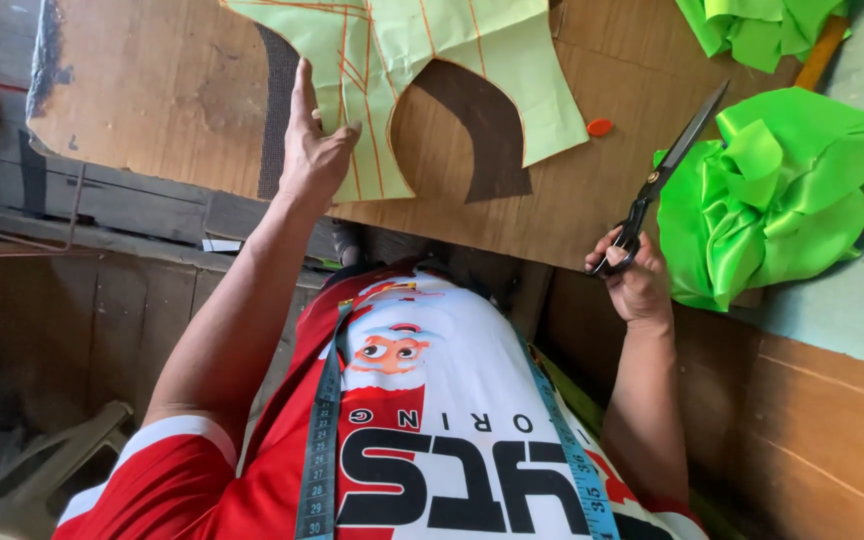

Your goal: The person uses shears to cut a piece of light green fabric along orange lines drawn on a paper pattern placed on a wooden table. The person adjusts the fabric and pattern, cuts along the marked lines, and then lifts the cut piece to reveal the remaining pattern and fabric.

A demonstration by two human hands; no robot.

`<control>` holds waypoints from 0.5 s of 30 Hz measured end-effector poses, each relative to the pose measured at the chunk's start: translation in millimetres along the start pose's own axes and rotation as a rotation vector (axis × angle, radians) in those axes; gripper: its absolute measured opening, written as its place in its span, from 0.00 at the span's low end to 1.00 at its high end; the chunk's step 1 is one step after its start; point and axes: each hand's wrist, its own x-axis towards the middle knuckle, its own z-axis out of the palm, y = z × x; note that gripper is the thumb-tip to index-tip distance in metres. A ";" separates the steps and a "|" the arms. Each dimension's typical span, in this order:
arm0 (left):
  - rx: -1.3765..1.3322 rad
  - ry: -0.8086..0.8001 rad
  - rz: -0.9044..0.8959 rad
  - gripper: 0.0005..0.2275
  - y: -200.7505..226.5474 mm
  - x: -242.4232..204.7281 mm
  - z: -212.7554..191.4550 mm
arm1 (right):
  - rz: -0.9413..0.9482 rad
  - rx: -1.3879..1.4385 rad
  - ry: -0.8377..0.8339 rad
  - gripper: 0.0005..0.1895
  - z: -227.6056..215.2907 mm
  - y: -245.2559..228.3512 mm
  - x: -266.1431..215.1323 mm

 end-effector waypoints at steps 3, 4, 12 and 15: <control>-0.127 0.076 -0.087 0.40 -21.6 -0.4 3.3 | -0.008 -0.012 -0.021 0.15 1.6 -1.4 -0.1; -0.128 0.080 -0.089 0.40 -25.0 -2.7 2.5 | -0.006 -0.013 -0.025 0.15 0.7 -0.5 1.0; -0.152 0.060 -0.036 0.20 -61.0 1.5 12.2 | -0.071 0.012 -0.023 0.18 -11.7 13.6 12.8; -0.175 0.018 -0.066 0.19 -56.0 -0.5 21.2 | -0.072 0.000 -0.043 0.17 -14.8 13.6 14.5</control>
